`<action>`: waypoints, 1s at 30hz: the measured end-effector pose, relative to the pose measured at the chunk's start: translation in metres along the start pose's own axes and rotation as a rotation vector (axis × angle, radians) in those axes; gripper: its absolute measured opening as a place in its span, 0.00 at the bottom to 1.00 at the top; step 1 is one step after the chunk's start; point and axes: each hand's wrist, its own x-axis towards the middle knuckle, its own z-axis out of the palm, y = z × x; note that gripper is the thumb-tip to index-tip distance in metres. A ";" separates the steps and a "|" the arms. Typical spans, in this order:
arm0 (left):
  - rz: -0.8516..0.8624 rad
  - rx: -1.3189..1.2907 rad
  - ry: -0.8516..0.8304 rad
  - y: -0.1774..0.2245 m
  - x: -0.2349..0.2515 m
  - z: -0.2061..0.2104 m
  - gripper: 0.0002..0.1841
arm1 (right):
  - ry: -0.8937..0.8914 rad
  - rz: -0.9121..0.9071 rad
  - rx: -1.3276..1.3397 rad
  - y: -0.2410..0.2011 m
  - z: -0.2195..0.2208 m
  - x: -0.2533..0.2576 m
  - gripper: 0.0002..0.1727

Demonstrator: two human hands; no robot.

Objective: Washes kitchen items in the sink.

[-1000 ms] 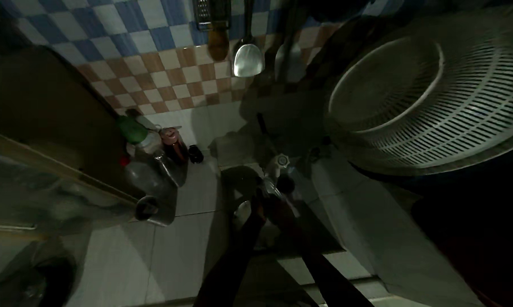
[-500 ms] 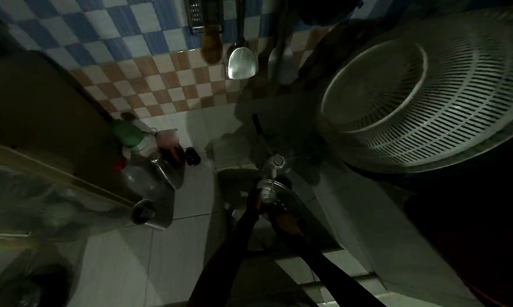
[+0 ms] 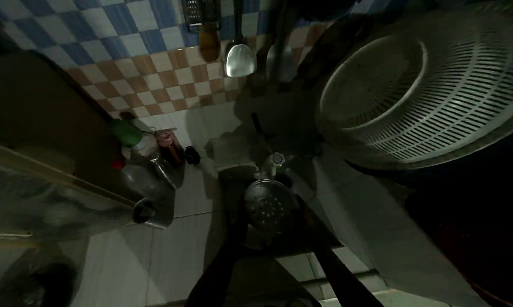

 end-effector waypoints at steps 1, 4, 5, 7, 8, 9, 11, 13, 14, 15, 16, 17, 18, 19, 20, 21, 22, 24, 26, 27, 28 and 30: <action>-0.012 0.017 0.012 0.001 -0.002 -0.002 0.22 | -0.042 0.004 0.005 -0.002 -0.004 0.005 0.32; -0.055 -0.115 0.004 0.004 -0.011 -0.007 0.21 | -0.146 -0.038 -0.021 0.002 -0.002 0.040 0.28; -0.043 -0.122 -0.013 0.005 -0.015 -0.008 0.21 | -0.153 -0.056 -0.031 0.005 0.003 0.056 0.27; 0.008 -0.067 -0.035 -0.001 -0.016 -0.011 0.21 | -0.185 -0.081 -0.062 -0.003 0.005 0.074 0.27; 0.021 -0.021 -0.030 -0.005 -0.013 -0.012 0.21 | -0.203 -0.110 -0.053 -0.012 0.005 0.077 0.27; 0.028 0.024 -0.020 -0.007 -0.009 -0.013 0.21 | -0.233 -0.176 -0.072 -0.021 0.004 0.083 0.28; 0.036 0.160 -0.032 -0.014 -0.004 -0.015 0.22 | -0.256 -0.323 -0.081 -0.029 0.005 0.095 0.27; 0.002 0.195 -0.052 -0.021 -0.003 -0.018 0.22 | -0.325 -0.368 -0.099 -0.052 -0.001 0.092 0.27; -0.023 0.161 -0.055 -0.020 -0.007 -0.019 0.23 | -0.375 -0.356 -0.170 -0.068 -0.006 0.090 0.28; -0.044 0.137 -0.056 -0.018 -0.011 -0.021 0.24 | -0.416 -0.341 -0.235 -0.079 -0.010 0.092 0.28; -0.051 0.129 -0.054 -0.017 -0.013 -0.021 0.25 | -0.460 -0.331 -0.263 -0.088 -0.013 0.092 0.27; -0.047 0.148 -0.050 -0.017 -0.014 -0.020 0.25 | -0.507 -0.312 -0.259 -0.094 -0.016 0.091 0.26; -0.027 0.192 -0.061 -0.017 -0.015 -0.020 0.25 | -0.544 -0.284 -0.229 -0.100 -0.019 0.087 0.24; -0.010 0.219 -0.065 -0.020 -0.014 -0.018 0.24 | -0.560 -0.257 -0.176 -0.100 -0.020 0.085 0.22; -0.010 0.207 -0.059 -0.022 -0.012 -0.015 0.24 | -0.576 -0.240 -0.150 -0.094 -0.020 0.092 0.21; -0.019 0.177 -0.058 -0.025 -0.010 -0.012 0.23 | -0.595 -0.213 -0.150 -0.092 -0.021 0.096 0.21; -0.028 0.151 -0.060 -0.026 -0.008 -0.010 0.22 | -0.623 -0.189 -0.172 -0.093 -0.022 0.099 0.22; -0.050 0.135 -0.094 -0.012 -0.013 -0.006 0.21 | -0.659 -0.185 -0.311 -0.093 -0.017 0.111 0.24; -0.045 0.105 -0.152 0.014 -0.021 -0.001 0.23 | -0.674 -0.269 -0.508 -0.089 -0.002 0.122 0.25; -0.040 0.105 -0.169 0.024 -0.023 0.003 0.23 | -0.703 -0.325 -0.550 -0.086 0.004 0.123 0.24; -0.040 0.118 -0.158 0.030 -0.024 0.007 0.23 | -0.736 -0.379 -0.552 -0.079 0.010 0.126 0.21; -0.045 0.180 -0.113 0.032 -0.013 0.010 0.22 | -0.792 -0.447 -0.485 -0.071 0.014 0.129 0.20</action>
